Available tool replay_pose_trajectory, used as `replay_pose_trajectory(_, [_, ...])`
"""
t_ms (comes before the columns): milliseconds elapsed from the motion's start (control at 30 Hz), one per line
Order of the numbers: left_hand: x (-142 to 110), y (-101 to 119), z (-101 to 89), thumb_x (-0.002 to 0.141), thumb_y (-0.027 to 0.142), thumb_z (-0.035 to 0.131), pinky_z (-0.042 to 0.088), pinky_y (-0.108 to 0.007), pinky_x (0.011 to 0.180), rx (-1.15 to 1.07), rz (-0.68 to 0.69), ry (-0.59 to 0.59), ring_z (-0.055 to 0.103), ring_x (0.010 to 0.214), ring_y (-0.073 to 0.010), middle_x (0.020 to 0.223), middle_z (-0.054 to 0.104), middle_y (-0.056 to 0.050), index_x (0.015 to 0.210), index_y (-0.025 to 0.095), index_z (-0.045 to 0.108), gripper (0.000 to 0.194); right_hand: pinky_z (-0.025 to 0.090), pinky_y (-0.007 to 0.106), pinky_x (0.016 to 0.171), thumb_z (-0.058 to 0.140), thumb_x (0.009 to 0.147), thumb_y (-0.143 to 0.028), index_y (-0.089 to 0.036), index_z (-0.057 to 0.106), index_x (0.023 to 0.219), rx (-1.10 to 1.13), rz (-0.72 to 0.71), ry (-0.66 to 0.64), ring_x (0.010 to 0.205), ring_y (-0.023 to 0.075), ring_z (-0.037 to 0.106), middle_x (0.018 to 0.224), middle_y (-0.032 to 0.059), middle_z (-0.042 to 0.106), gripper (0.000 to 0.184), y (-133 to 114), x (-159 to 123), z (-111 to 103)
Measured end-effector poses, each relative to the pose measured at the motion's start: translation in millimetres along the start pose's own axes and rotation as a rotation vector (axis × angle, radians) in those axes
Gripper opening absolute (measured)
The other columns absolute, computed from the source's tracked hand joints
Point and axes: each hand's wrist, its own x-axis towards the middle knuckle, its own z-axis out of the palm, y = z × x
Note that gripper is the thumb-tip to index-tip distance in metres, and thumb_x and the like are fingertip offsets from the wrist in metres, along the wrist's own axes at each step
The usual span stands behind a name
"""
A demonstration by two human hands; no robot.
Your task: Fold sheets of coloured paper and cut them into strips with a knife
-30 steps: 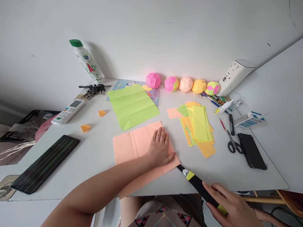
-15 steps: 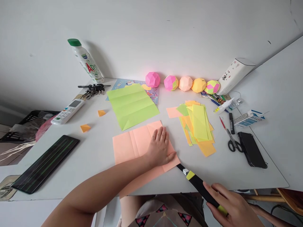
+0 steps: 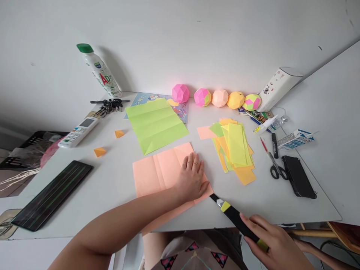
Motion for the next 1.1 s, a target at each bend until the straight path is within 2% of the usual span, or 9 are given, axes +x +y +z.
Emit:
replay_pose_trajectory(167, [-1, 0, 6.7, 0.085, 0.067, 0.032, 0.01, -0.058, 0.111, 0.007, 0.027, -0.003, 0.017, 0.14, -0.0446, 0.149, 0.027, -0.028, 0.141, 0.0, 0.036, 0.087, 0.051, 0.016, 0.053, 0.045, 0.092, -0.026, -0.025, 0.046, 0.14, -0.039, -0.002, 0.02, 0.062, 0.0108, 0.066, 0.093, 0.006, 0.07, 0.047, -3, 3, -2])
replay_pose_trajectory(600, [-2, -1, 7.0, 0.086, 0.067, 0.031, 0.007, -0.056, 0.111, -0.02, 0.019, -0.006, 0.013, 0.141, -0.0422, 0.15, 0.026, -0.025, 0.143, 0.004, 0.033, 0.086, 0.052, 0.017, 0.054, 0.043, 0.093, -0.025, -0.025, 0.05, 0.137, -0.071, -0.011, 0.055, 0.064, 0.0109, 0.066, 0.095, 0.0062, 0.069, 0.044, 1, 9, -1])
replay_pose_trajectory(867, [-1, -1, 4.5, 0.086, 0.067, 0.028, 0.008, -0.057, 0.111, -0.021, 0.019, -0.04, 0.012, 0.141, -0.0437, 0.151, 0.023, -0.027, 0.144, 0.003, 0.031, 0.086, 0.054, 0.018, 0.057, 0.043, 0.094, -0.025, -0.023, 0.051, 0.135, -0.094, -0.04, 0.07, 0.067, 0.0123, 0.067, 0.096, 0.0075, 0.069, 0.042, 6, 8, -2])
replay_pose_trajectory(1100, [-1, -1, 3.6, 0.086, 0.067, 0.029, 0.007, -0.057, 0.111, -0.017, 0.016, -0.043, 0.013, 0.141, -0.0441, 0.151, 0.024, -0.026, 0.144, 0.003, 0.032, 0.087, 0.051, 0.02, 0.052, 0.042, 0.094, -0.025, -0.022, 0.05, 0.136, -0.121, -0.05, 0.071, 0.059, 0.0118, 0.063, 0.094, 0.0073, 0.068, 0.044, 9, 28, -2])
